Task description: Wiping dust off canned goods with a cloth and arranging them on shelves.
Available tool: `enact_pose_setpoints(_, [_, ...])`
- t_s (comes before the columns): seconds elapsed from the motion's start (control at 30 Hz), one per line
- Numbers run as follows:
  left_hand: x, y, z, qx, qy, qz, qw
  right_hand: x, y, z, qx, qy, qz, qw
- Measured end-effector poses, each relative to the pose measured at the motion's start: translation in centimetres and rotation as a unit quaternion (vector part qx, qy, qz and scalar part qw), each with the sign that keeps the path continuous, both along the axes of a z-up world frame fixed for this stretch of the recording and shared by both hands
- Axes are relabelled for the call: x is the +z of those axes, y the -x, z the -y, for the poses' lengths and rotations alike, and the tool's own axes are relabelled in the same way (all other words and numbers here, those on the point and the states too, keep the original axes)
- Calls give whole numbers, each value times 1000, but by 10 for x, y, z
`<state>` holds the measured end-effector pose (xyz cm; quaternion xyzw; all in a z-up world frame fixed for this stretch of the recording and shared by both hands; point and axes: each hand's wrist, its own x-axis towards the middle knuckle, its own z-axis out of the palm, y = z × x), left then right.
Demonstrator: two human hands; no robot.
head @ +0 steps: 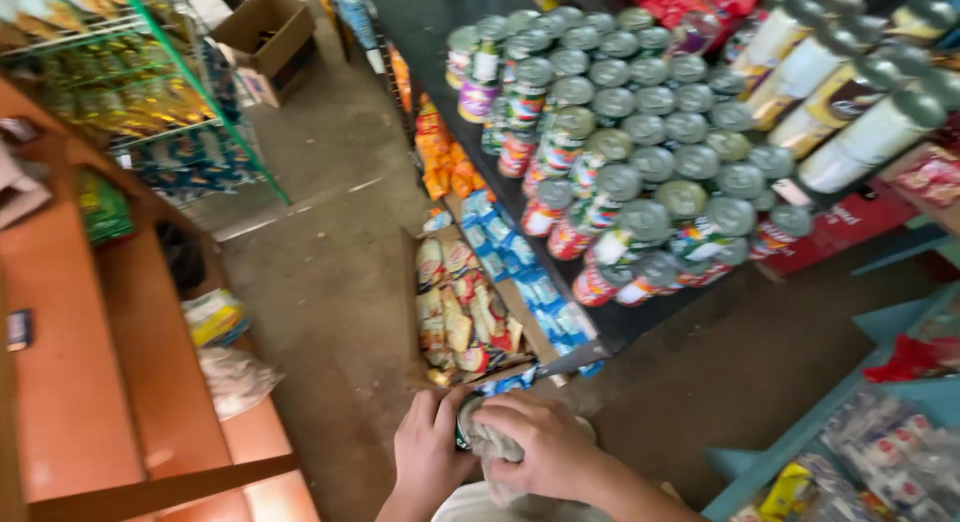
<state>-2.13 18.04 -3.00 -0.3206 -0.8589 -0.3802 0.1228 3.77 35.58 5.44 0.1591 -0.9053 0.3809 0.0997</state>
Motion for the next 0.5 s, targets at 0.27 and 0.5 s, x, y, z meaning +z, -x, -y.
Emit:
enact_pose_setpoints(0.27, [0,-61,-163,-12,2,-1,1000,12,-62,-151,-87,-88,-87,989])
enact_pose_setpoints(0.5, [9,-93,-240,35,2,0,999,11,-101,-234,-39,-60,32,997])
